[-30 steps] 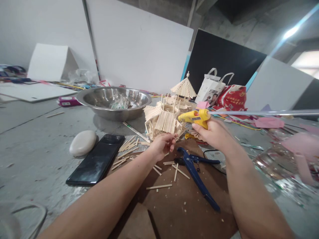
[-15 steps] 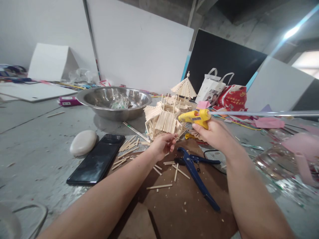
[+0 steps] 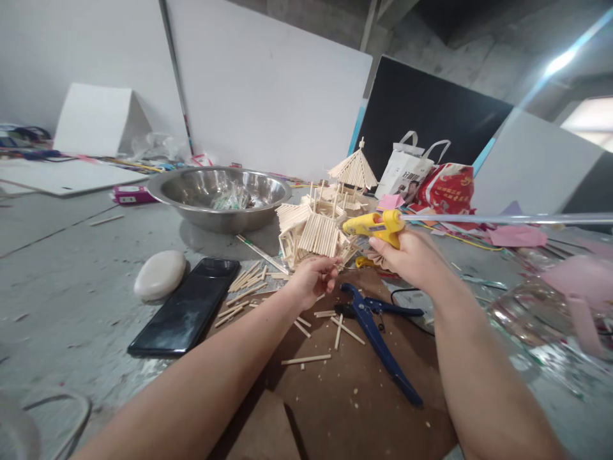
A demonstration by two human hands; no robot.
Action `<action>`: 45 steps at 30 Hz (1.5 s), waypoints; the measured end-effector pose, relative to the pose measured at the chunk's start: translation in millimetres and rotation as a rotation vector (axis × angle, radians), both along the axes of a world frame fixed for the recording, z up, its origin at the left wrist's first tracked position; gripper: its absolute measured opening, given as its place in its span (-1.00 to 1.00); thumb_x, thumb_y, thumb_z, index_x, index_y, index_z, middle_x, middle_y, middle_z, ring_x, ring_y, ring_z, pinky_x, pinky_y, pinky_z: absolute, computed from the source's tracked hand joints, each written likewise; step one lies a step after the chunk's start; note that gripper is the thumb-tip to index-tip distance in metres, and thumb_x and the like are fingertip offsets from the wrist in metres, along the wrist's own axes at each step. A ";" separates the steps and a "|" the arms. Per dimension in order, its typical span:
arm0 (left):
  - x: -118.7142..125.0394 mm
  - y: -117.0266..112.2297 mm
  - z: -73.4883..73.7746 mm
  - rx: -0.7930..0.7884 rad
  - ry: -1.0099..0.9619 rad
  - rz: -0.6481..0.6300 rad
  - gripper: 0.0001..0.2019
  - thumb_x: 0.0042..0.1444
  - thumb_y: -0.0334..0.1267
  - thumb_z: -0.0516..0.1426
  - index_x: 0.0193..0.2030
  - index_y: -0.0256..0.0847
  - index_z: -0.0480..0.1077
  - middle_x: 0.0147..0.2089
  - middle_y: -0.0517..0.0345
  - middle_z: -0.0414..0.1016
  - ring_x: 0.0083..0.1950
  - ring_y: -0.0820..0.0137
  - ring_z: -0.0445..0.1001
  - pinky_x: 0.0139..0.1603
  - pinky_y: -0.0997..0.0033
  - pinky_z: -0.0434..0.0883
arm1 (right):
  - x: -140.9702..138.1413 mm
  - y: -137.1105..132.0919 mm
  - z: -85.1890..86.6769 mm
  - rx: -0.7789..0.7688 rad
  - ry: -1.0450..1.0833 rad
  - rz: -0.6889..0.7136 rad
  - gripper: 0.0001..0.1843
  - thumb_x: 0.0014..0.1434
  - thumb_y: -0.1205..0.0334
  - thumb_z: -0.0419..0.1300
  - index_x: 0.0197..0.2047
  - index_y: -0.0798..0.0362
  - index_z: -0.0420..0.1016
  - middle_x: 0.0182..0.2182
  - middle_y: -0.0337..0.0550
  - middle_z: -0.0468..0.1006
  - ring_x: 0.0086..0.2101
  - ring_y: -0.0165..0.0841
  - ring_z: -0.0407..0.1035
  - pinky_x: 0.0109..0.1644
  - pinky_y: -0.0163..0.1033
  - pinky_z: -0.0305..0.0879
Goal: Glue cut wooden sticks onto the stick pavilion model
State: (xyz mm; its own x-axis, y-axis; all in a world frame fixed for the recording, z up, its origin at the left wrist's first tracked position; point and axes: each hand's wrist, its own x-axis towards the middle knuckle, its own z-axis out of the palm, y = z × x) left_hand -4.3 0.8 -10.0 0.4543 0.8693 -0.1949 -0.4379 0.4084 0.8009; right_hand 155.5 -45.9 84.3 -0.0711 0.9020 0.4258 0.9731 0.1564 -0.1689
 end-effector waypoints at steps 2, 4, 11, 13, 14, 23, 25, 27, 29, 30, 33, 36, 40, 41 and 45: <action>0.1 -0.4 0.7 -0.003 -0.001 0.004 -0.85 -0.14 -0.35 0.09 -0.38 -0.35 0.36 -0.67 0.27 0.24 -0.74 0.61 0.18 -0.74 0.59 0.09 | -0.4 0.6 -0.6 0.004 0.006 -0.002 -0.60 0.04 0.00 -0.06 -0.17 0.04 0.37 -0.31 -0.04 0.47 -0.29 -0.20 0.34 -0.35 -0.18 0.22; 0.1 -0.9 1.4 0.001 -0.001 0.005 -0.85 -0.14 -0.34 0.10 -0.38 -0.35 0.36 -0.68 0.27 0.24 -0.74 0.62 0.18 -0.74 0.59 0.08 | -1.4 0.9 -1.2 -0.003 0.000 -0.019 -0.60 0.03 -0.01 -0.05 -0.18 0.04 0.37 -0.32 -0.04 0.47 -0.29 -0.19 0.34 -0.35 -0.17 0.22; -0.3 -0.9 1.1 0.010 0.000 -0.003 -0.84 -0.15 -0.34 0.10 -0.38 -0.35 0.35 -0.67 0.27 0.24 -0.74 0.61 0.19 -0.74 0.60 0.08 | 1.9 -3.3 2.9 -0.055 0.007 -0.014 -0.63 0.03 -0.01 -0.06 -0.23 0.03 0.38 -0.32 -0.07 0.48 -0.32 -0.21 0.35 -0.35 -0.18 0.22; -0.5 -0.9 0.7 0.016 0.004 -0.012 -0.84 -0.16 -0.35 0.10 -0.37 -0.35 0.35 -0.67 0.27 0.24 -0.74 0.61 0.18 -0.74 0.59 0.08 | 6.7 -4.9 4.9 -0.072 0.037 0.003 -0.65 0.03 -0.01 -0.05 -0.23 0.01 0.37 -0.31 -0.11 0.48 -0.31 -0.23 0.34 -0.31 -0.18 0.22; -0.5 -1.0 0.6 0.018 0.006 -0.015 -0.84 -0.16 -0.36 0.10 -0.36 -0.35 0.35 -0.67 0.27 0.24 -0.74 0.61 0.18 -0.74 0.59 0.08 | 9.6 -5.4 5.8 -0.086 0.052 0.008 -0.65 0.03 -0.01 -0.05 -0.23 0.00 0.37 -0.31 -0.12 0.48 -0.30 -0.23 0.34 -0.30 -0.18 0.22; -2.8 -4.0 -0.9 0.031 0.059 -0.045 -0.82 -0.16 -0.38 0.09 -0.33 -0.33 0.35 -0.65 0.28 0.25 -0.72 0.61 0.19 -0.74 0.60 0.09 | 35.7 -8.0 12.9 -0.115 0.089 -0.061 -0.57 0.00 -0.10 -0.05 -0.26 0.05 0.37 -0.55 -0.15 0.44 -0.51 -0.32 0.33 -0.47 -0.26 0.18; -3.8 -5.3 -2.4 0.061 0.121 -0.051 -0.82 -0.16 -0.36 0.09 -0.34 -0.33 0.35 -0.65 0.27 0.25 -0.73 0.60 0.18 -0.75 0.58 0.09 | 42.6 -4.4 12.4 -0.129 0.124 -0.064 -0.55 0.00 -0.12 -0.05 -0.25 0.06 0.35 -0.60 -0.18 0.42 -0.56 -0.35 0.31 -0.50 -0.29 0.17; -4.6 -6.9 -3.3 0.116 0.196 -0.060 -0.83 -0.16 -0.34 0.09 -0.37 -0.33 0.36 -0.66 0.26 0.26 -0.73 0.58 0.18 -0.75 0.57 0.11 | 50.7 2.8 9.6 -0.165 0.173 -0.083 -0.56 0.00 -0.11 -0.06 -0.26 0.06 0.34 -0.63 -0.21 0.41 -0.60 -0.39 0.30 -0.52 -0.31 0.15; -4.9 -8.8 -2.1 0.188 0.276 -0.066 -0.86 -0.16 -0.33 0.09 -0.40 -0.32 0.37 -0.68 0.26 0.26 -0.74 0.58 0.18 -0.75 0.57 0.12 | 59.2 12.4 4.4 -0.225 0.204 -0.131 -0.60 0.01 -0.09 -0.05 -0.32 0.07 0.34 -0.65 -0.21 0.40 -0.64 -0.41 0.29 -0.55 -0.33 0.14; -5.1 -9.8 -0.1 0.224 0.328 -0.074 -0.87 -0.16 -0.33 0.09 -0.42 -0.32 0.37 -0.68 0.26 0.26 -0.74 0.58 0.18 -0.75 0.57 0.12 | 63.4 17.6 1.2 -0.253 0.204 -0.165 -0.61 0.00 -0.08 -0.05 -0.37 0.08 0.34 -0.66 -0.21 0.40 -0.65 -0.41 0.29 -0.55 -0.33 0.14; -8.2 -14.2 12.5 0.327 0.553 -0.117 -0.90 -0.15 -0.36 0.05 -0.45 -0.28 0.37 -0.68 0.25 0.29 -0.76 0.57 0.17 -0.77 0.57 0.09 | 75.3 30.9 -8.9 -0.308 0.225 -0.239 -0.62 -0.02 -0.08 -0.02 -0.44 0.09 0.33 -0.68 -0.20 0.39 -0.66 -0.39 0.30 -0.56 -0.32 0.15; -19.1 -20.7 31.2 0.465 0.779 -0.172 -0.91 -0.17 -0.39 0.06 -0.50 -0.25 0.38 -0.70 0.27 0.29 -0.78 0.59 0.14 -0.76 0.59 0.08 | 84.7 36.3 -15.2 -0.295 0.279 -0.224 -0.61 -0.02 -0.09 -0.02 -0.43 0.09 0.31 -0.68 -0.20 0.39 -0.66 -0.39 0.31 -0.57 -0.34 0.15; -45.9 -30.3 45.9 0.713 1.053 -0.101 -0.92 -0.20 -0.34 0.09 -0.63 -0.23 0.38 -0.75 0.28 0.23 -0.73 0.59 0.13 -0.71 0.59 0.02 | 87.7 28.7 -11.0 -0.210 0.339 -0.125 -0.62 -0.01 -0.09 -0.03 -0.43 0.08 0.31 -0.61 -0.18 0.42 -0.69 -0.44 0.27 -0.59 -0.35 0.15; -53.5 -32.5 45.3 0.752 1.123 -0.064 -0.90 -0.22 -0.34 0.09 -0.66 -0.22 0.36 -0.76 0.29 0.22 -0.71 0.59 0.12 -0.68 0.59 0.02 | 86.4 24.9 -7.9 -0.204 0.337 -0.099 -0.62 -0.01 -0.09 -0.03 -0.44 0.08 0.32 -0.60 -0.18 0.42 -0.70 -0.45 0.26 -0.58 -0.35 0.15; -81.5 -39.9 29.9 0.827 1.294 0.042 -0.92 -0.27 -0.35 0.11 -0.68 -0.20 0.37 -0.70 0.26 0.32 -0.62 0.54 0.17 -0.58 0.56 0.05 | 77.6 11.3 3.7 -0.266 0.286 -0.019 -0.61 -0.01 -0.08 -0.02 -0.43 0.11 0.33 -0.63 -0.14 0.40 -0.64 -0.43 0.30 -0.53 -0.35 0.15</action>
